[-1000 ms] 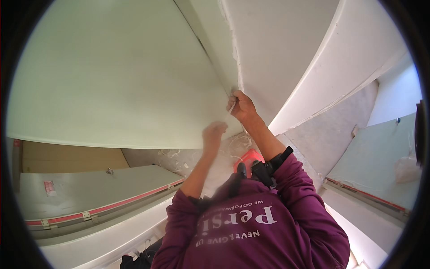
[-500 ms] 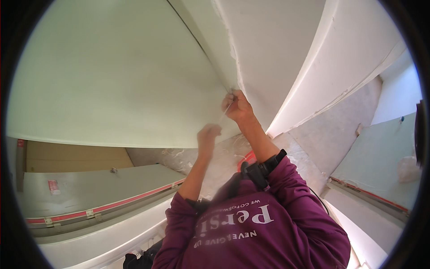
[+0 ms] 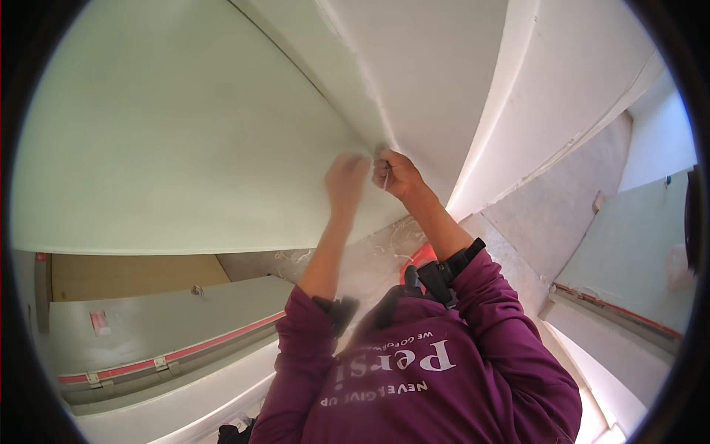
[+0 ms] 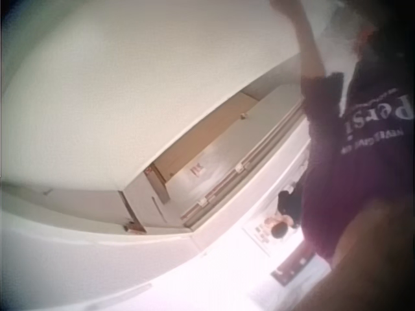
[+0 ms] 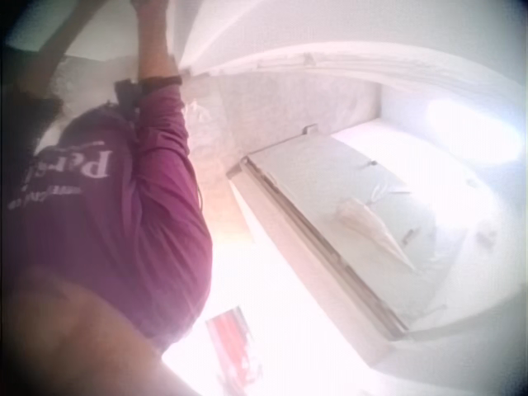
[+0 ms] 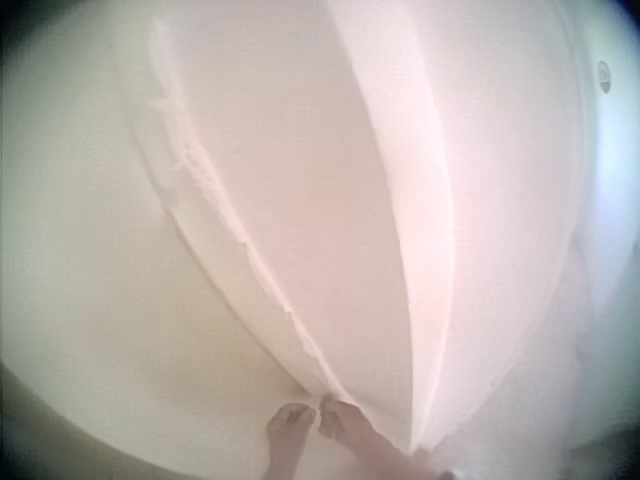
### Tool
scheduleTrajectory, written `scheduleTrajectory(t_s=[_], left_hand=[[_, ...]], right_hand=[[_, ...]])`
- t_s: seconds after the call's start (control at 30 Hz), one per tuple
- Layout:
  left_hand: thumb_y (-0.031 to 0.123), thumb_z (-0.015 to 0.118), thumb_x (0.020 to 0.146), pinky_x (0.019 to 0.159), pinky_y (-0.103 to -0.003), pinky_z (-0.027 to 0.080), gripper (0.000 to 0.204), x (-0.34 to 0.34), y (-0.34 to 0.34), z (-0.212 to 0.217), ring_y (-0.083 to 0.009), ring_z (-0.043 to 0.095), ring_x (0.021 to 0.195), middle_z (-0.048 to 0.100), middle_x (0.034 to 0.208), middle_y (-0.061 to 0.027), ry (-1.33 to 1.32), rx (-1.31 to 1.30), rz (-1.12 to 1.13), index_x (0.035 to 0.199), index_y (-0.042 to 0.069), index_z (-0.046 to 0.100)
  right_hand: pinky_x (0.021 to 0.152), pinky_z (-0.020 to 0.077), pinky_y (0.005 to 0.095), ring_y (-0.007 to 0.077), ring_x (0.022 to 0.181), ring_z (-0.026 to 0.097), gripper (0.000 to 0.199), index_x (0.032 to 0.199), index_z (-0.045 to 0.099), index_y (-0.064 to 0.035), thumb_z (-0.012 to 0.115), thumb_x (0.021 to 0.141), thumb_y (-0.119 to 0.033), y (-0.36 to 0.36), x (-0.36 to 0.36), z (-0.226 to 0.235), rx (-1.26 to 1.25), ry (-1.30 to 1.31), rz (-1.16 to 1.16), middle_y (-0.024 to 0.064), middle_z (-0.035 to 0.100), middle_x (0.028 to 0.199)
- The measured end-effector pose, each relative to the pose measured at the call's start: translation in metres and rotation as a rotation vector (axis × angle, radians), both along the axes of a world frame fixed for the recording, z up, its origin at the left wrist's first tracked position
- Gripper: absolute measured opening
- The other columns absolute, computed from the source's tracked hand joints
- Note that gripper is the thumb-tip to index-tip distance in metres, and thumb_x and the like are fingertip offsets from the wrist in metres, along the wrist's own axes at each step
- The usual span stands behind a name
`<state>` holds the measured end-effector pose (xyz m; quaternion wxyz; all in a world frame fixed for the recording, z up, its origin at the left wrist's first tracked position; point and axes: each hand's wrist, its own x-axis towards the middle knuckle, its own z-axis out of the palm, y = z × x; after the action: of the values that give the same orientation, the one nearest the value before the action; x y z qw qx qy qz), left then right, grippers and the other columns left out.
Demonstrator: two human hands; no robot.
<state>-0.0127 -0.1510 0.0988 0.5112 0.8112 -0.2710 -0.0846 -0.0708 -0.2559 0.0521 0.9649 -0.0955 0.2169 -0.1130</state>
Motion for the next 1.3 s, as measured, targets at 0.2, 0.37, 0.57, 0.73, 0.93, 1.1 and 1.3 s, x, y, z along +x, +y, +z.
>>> scheduleTrajectory(t_s=[0.2,0.37,0.57,0.73,0.93,1.1,1.3], left_hand=[[0.014,0.06,0.076,0.065,-0.025,0.045,0.017,0.002,-0.022,-0.007,-0.0128,0.056,0.07,0.062,0.076,-0.0066,-0.089,0.132,0.025,0.085,0.0,0.059],[0.011,0.06,0.075,0.064,-0.026,0.045,0.013,0.006,-0.023,-0.016,-0.013,0.056,0.066,0.061,0.073,-0.0067,-0.278,0.12,-0.063,0.081,-0.001,0.058],[0.007,0.059,0.073,0.055,-0.026,0.044,0.009,0.005,-0.028,-0.022,-0.0126,0.052,0.056,0.058,0.064,-0.0058,-0.262,0.074,0.049,0.07,0.0,0.054],[0.003,0.055,0.069,0.051,-0.027,0.041,0.009,0.002,-0.032,-0.018,-0.0112,0.045,0.053,0.05,0.058,-0.0031,-0.243,0.051,0.1,0.064,0.001,0.049],[0.002,0.054,0.071,0.056,-0.024,0.041,0.004,0.001,-0.021,-0.027,-0.0093,0.046,0.058,0.051,0.064,-0.001,-0.259,0.024,0.089,0.069,0.002,0.051],[0.006,0.056,0.076,0.06,-0.023,0.042,0.006,0.001,-0.017,-0.032,-0.0091,0.049,0.063,0.055,0.069,-0.0006,-0.14,-0.043,0.107,0.079,0.001,0.055],[0.007,0.058,0.076,0.06,-0.023,0.042,0.008,-0.003,-0.023,-0.016,-0.0094,0.05,0.064,0.056,0.07,-0.0023,-0.047,-0.034,0.061,0.08,0.0,0.056]], right_hand=[[0.055,0.0382,0.0221,0.0076,0.061,0.043,0.011,0.074,0.05,-0.0083,0.047,0.081,-0.017,0.009,-0.002,0.006,-0.264,0.039,0.016,-0.0017,0.045,0.067],[0.059,0.042,0.0237,0.009,0.065,0.047,0.012,0.079,0.051,-0.0078,0.047,0.082,-0.019,0.012,-0.005,-0.003,-0.308,-0.009,-0.007,-0.0008,0.048,0.071],[0.061,0.0439,0.0258,0.0105,0.066,0.049,0.015,0.081,0.052,-0.0071,0.046,0.083,-0.02,0.017,-0.006,0.001,-0.319,0.005,-0.057,0.0009,0.049,0.074],[0.061,0.0439,0.0258,0.011,0.065,0.049,0.014,0.08,0.052,-0.0066,0.047,0.082,-0.02,0.022,-0.006,0.006,-0.3,0.033,-0.094,0.0012,0.05,0.073],[0.058,0.0422,0.0256,0.0093,0.061,0.045,0.01,0.076,0.051,-0.0081,0.05,0.079,-0.017,0.02,-0.004,0.011,-0.272,0.044,-0.111,-0.0006,0.046,0.068],[0.054,0.04,0.0249,0.0072,0.057,0.039,0.009,0.071,0.048,-0.0094,0.051,0.078,-0.015,0.02,-0.005,0.013,-0.333,0.104,-0.101,-0.0034,0.04,0.063],[0.052,0.0393,0.0233,0.0062,0.055,0.038,0.011,0.07,0.046,-0.0095,0.052,0.078,-0.014,0.018,-0.005,0.001,-0.44,0.113,-0.118,-0.0039,0.038,0.062]])
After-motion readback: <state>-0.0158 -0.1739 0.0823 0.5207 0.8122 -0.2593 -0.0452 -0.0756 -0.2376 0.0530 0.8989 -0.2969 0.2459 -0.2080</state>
